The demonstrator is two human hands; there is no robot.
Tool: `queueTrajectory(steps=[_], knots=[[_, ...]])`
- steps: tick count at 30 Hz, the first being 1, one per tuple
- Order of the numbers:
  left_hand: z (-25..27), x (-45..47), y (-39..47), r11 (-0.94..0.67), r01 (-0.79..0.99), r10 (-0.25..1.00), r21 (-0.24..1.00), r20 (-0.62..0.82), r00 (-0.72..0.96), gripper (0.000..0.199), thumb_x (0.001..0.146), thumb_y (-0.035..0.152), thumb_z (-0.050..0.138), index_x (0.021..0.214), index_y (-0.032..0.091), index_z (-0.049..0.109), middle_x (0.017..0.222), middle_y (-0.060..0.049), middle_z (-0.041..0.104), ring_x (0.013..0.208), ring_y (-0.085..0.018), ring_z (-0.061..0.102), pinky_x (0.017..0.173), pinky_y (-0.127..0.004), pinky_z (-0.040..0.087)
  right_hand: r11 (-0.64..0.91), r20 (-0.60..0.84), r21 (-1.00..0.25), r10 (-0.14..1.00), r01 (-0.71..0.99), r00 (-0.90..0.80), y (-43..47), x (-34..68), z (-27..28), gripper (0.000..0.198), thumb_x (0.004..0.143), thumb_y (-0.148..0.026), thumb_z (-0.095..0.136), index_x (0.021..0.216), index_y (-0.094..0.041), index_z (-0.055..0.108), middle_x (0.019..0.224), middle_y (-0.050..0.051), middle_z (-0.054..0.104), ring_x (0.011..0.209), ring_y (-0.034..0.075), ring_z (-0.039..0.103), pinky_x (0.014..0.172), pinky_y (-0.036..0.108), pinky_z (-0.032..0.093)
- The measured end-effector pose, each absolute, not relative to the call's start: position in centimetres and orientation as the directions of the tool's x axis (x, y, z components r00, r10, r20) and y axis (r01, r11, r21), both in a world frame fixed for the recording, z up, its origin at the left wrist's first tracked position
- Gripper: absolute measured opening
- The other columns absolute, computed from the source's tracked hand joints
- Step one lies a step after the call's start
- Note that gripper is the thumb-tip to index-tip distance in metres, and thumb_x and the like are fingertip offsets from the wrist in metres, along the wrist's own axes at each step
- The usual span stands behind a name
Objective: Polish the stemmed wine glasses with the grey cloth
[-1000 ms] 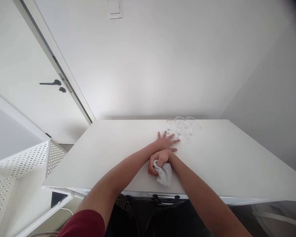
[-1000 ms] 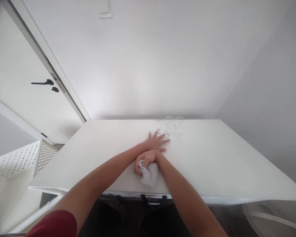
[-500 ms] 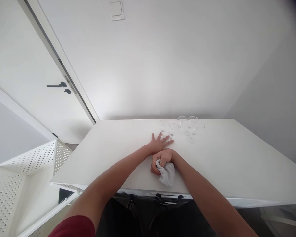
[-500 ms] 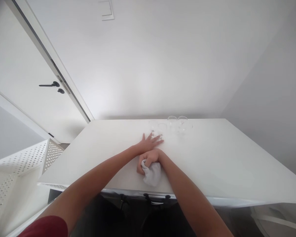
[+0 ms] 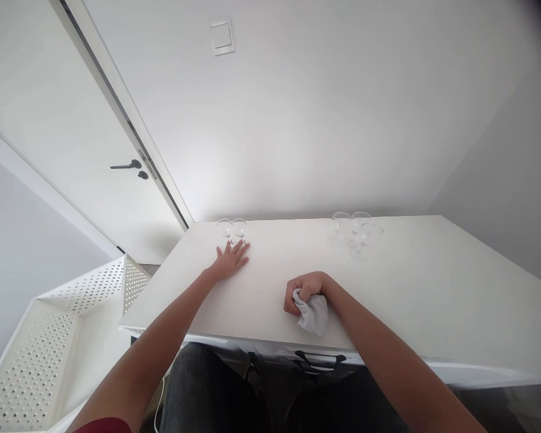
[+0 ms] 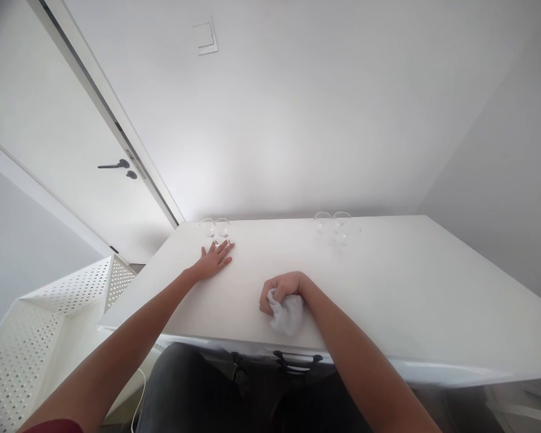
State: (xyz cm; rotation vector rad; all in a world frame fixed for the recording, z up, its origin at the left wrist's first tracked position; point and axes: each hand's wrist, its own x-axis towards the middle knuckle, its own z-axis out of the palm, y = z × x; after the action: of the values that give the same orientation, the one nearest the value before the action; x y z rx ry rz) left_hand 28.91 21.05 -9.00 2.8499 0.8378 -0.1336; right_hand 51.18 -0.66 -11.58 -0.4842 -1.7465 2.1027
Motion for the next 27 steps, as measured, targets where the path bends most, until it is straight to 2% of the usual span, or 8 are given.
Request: queueTrajectory(steps=[8, 16, 18, 20, 22, 23, 24, 27], knots=[[-9.0, 29.0, 20.4, -0.829, 0.548, 0.535, 0.113, -0.128, 0.835, 0.062, 0.101, 0.061, 0.014, 0.161, 0.046, 0.009, 0.172, 0.003, 0.008, 0.155, -0.046, 0.001, 0.111, -0.081, 0.003, -0.137, -0.008, -0.988, 0.501, -0.070, -0.866, -0.6, 51.3, -12.0, 0.030, 0.077, -0.037, 0.076, 0.082, -0.008, 0.068, 0.075, 0.006, 0.060, 0.068, 0.016, 0.055, 0.066, 0.029, 0.047], [-9.3, 28.8, 17.6, -0.777, 0.630, 0.629, 0.002, -0.055, 0.776, 0.060, 0.104, 0.048, 0.019, 0.162, 0.042, 0.009, 0.172, -0.002, 0.010, 0.153, -0.051, 0.004, 0.108, -0.084, 0.007, -0.148, -0.015, -0.987, 0.476, -0.063, -0.879, -0.7, 51.2, -11.6, 0.029, 0.075, -0.038, 0.076, 0.075, -0.011, 0.066, 0.069, 0.003, 0.055, 0.062, 0.015, 0.048, 0.059, 0.029, 0.043], [-8.8, 28.5, 16.8, -0.729, 0.684, 0.684, 0.008, -0.039, 0.729, 0.063, 0.102, 0.045, 0.028, 0.162, 0.040, 0.011, 0.171, -0.005, 0.016, 0.150, -0.055, 0.012, 0.106, -0.085, 0.010, -0.139, -0.023, -0.989, 0.469, -0.047, -0.883, -0.7, 51.2, -11.5, 0.028, 0.074, -0.038, 0.074, 0.072, -0.012, 0.064, 0.066, 0.002, 0.053, 0.060, 0.014, 0.046, 0.056, 0.029, 0.042], [-7.8, 28.6, 15.7, -0.707, 0.706, 0.707, 0.040, 0.009, 0.707, 0.065, 0.099, 0.043, 0.037, 0.162, 0.034, 0.022, 0.164, -0.013, 0.034, 0.143, -0.056, 0.030, 0.106, -0.082, 0.018, -0.126, -0.028, -0.991, 0.460, -0.034, -0.887, -0.7, 51.3, -11.5, 0.025, 0.074, -0.035, 0.072, 0.070, -0.012, 0.062, 0.063, 0.002, 0.052, 0.060, 0.014, 0.045, 0.056, 0.031, 0.041], [-6.4, 29.5, 14.1, -0.768, 0.634, 0.640, 0.090, 0.078, 0.765, 0.059, 0.097, 0.038, 0.043, 0.154, 0.026, 0.042, 0.141, -0.020, 0.059, 0.127, -0.049, 0.053, 0.103, -0.073, 0.034, -0.107, -0.028, -0.994, 0.461, -0.024, -0.887, -0.6, 51.3, -11.5, 0.025, 0.075, -0.034, 0.071, 0.070, -0.012, 0.062, 0.063, 0.002, 0.052, 0.061, 0.014, 0.044, 0.056, 0.032, 0.041], [-5.6, 30.4, 13.0, -0.814, 0.571, 0.580, 0.107, 0.090, 0.810, 0.052, 0.097, 0.034, 0.042, 0.147, 0.025, 0.051, 0.127, -0.018, 0.067, 0.118, -0.043, 0.060, 0.102, -0.065, 0.041, -0.094, -0.030, -0.995, 0.466, -0.016, -0.884, -0.5, 51.4, -11.5, 0.027, 0.077, -0.035, 0.070, 0.069, -0.011, 0.061, 0.063, 0.002, 0.052, 0.062, 0.014, 0.045, 0.057, 0.033, 0.041], [-4.8, 31.6, 11.7, -0.859, 0.497, 0.509, 0.123, 0.099, 0.855, 0.046, 0.097, 0.029, 0.040, 0.138, 0.026, 0.060, 0.120, -0.015, 0.070, 0.112, -0.037, 0.064, 0.101, -0.058, 0.045, -0.078, -0.033, -0.997, 0.471, -0.004, -0.882, -0.4, 51.4, -11.5, 0.029, 0.080, -0.037, 0.070, 0.070, -0.011, 0.061, 0.063, 0.002, 0.052, 0.062, 0.014, 0.046, 0.057, 0.033, 0.042], [-3.2, 36.7, 7.3, -0.970, 0.166, 0.196, 0.180, 0.170, 0.966, 0.045, 0.099, 0.022, 0.033, 0.130, 0.029, 0.065, 0.132, -0.005, 0.067, 0.117, -0.025, 0.062, 0.108, -0.044, 0.043, 0.003, -0.071, -0.996, 0.496, 0.084, -0.865, -0.3, 51.5, -10.9, 0.033, 0.092, -0.042, 0.066, 0.090, -0.009, 0.066, 0.082, 0.004, 0.064, 0.072, 0.016, 0.059, 0.067, 0.032, 0.053]])
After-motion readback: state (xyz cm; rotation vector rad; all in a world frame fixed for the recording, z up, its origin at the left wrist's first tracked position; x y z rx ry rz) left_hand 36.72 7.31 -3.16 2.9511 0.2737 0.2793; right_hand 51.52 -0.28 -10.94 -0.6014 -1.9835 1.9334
